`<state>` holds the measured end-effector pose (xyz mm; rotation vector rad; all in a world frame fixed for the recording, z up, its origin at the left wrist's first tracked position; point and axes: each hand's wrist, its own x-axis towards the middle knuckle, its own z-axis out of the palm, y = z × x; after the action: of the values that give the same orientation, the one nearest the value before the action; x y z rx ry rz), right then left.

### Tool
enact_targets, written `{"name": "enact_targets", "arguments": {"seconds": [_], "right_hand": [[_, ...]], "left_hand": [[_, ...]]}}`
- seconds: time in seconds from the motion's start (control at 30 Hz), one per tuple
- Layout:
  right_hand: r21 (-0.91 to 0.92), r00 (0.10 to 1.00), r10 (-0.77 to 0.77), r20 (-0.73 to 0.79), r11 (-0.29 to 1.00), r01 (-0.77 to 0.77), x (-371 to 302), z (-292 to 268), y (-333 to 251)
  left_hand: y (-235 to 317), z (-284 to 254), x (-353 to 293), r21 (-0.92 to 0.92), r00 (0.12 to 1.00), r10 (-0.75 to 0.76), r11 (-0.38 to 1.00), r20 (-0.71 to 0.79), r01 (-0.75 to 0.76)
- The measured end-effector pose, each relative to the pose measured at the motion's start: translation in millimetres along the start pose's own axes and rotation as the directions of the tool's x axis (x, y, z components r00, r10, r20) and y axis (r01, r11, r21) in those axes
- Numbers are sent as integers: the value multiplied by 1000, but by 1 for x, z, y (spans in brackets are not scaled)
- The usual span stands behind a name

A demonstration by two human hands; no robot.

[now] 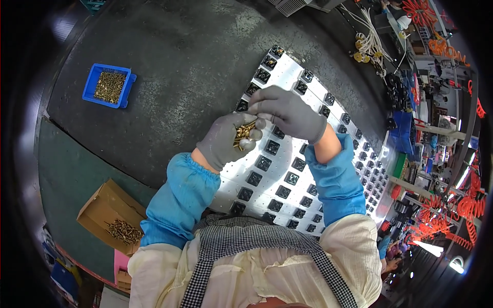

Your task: The recorder is placing small metal components into individual slots on an assembly fixture.

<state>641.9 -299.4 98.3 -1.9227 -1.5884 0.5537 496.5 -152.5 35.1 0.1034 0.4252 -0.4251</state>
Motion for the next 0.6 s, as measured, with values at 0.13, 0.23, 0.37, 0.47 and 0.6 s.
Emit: {"name": "enact_targets", "arguments": {"seconds": [0.13, 0.23, 0.37, 0.47, 0.6], "right_hand": [[36, 1000, 6, 5, 999, -6, -10, 7, 2], [-53, 978, 79, -193, 994, -91, -13, 5, 18], [-258, 834, 167, -525, 903, -344, -6, 10, 71], [-341, 854, 173, -490, 864, -370, 4, 19, 84], [-451, 861, 209, -464, 781, -433, 15, 30, 92]], "left_hand": [[1, -6, -3, -8, 996, -57, 998, 72, 58], [3, -10, 0, 7, 981, -82, 997, 175, 82], [1, -1, 5, -95, 987, 142, 984, -76, -149], [2, -11, 3, -152, 983, 173, 972, -55, -180], [3, -21, -4, -184, 985, 170, 969, 6, -166]]}}
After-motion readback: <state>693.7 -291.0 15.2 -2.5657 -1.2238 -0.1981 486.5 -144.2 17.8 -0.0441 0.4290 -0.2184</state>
